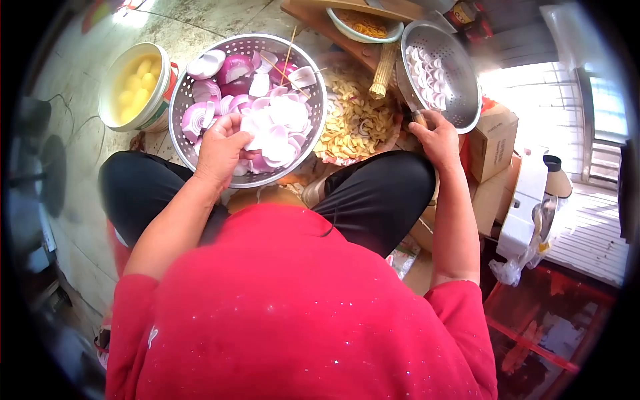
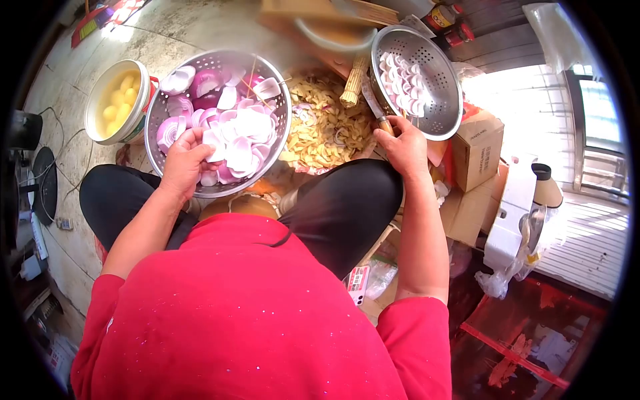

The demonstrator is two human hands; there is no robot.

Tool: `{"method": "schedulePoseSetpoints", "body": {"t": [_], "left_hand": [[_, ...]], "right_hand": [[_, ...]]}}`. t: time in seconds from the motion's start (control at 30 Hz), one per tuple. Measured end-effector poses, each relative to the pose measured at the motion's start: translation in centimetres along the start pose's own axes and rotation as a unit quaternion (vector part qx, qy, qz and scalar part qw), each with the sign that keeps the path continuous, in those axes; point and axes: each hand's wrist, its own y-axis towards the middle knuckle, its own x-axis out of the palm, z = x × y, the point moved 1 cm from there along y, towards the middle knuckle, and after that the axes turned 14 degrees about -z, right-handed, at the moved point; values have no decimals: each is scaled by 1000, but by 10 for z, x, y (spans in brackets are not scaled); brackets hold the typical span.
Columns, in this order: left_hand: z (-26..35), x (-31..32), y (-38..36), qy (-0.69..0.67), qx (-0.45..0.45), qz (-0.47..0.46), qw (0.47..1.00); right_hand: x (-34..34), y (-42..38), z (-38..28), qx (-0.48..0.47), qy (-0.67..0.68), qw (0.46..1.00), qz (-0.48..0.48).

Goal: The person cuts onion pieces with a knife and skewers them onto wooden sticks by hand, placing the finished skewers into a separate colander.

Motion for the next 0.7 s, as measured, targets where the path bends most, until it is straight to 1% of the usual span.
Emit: {"method": "schedulePoseSetpoints", "body": {"t": [0.03,0.17,0.2,0.27,0.37,0.43,0.47,0.5,0.53,0.57,0.63,0.67,0.7], "left_hand": [[0,0,2,5,-1,8,1000],[-3,0,6,15,-9,0,1000],[-3,2,6,18,-7,-7,1000],[-3,2,7,22,-17,9,1000],[-6,0,10,17,-15,-5,1000],[-6,2,10,14,-12,-14,1000],[-6,2,9,11,-10,-5,1000],[-6,3,9,9,-7,5,1000],[-6,4,9,10,-5,14,1000],[-6,3,9,14,-5,8,1000],[-7,0,9,19,1,25,1000],[-6,1,7,13,2,26,1000],[-5,-1,6,18,3,24,1000]], "right_hand": [[1,-1,6,-15,-1,1000,21],[3,-1,33,-12,62,995,81],[3,-1,38,-8,73,994,82],[6,-1,49,-7,97,992,80],[7,-5,57,11,113,991,73],[7,-11,60,17,116,989,94],[8,-14,64,27,140,983,116],[9,-16,70,36,164,976,137],[13,-16,83,27,223,961,163],[15,-16,95,29,224,959,168],[17,-19,114,109,388,885,234],[17,-20,124,136,421,862,249],[17,-20,133,136,425,859,252]]}}
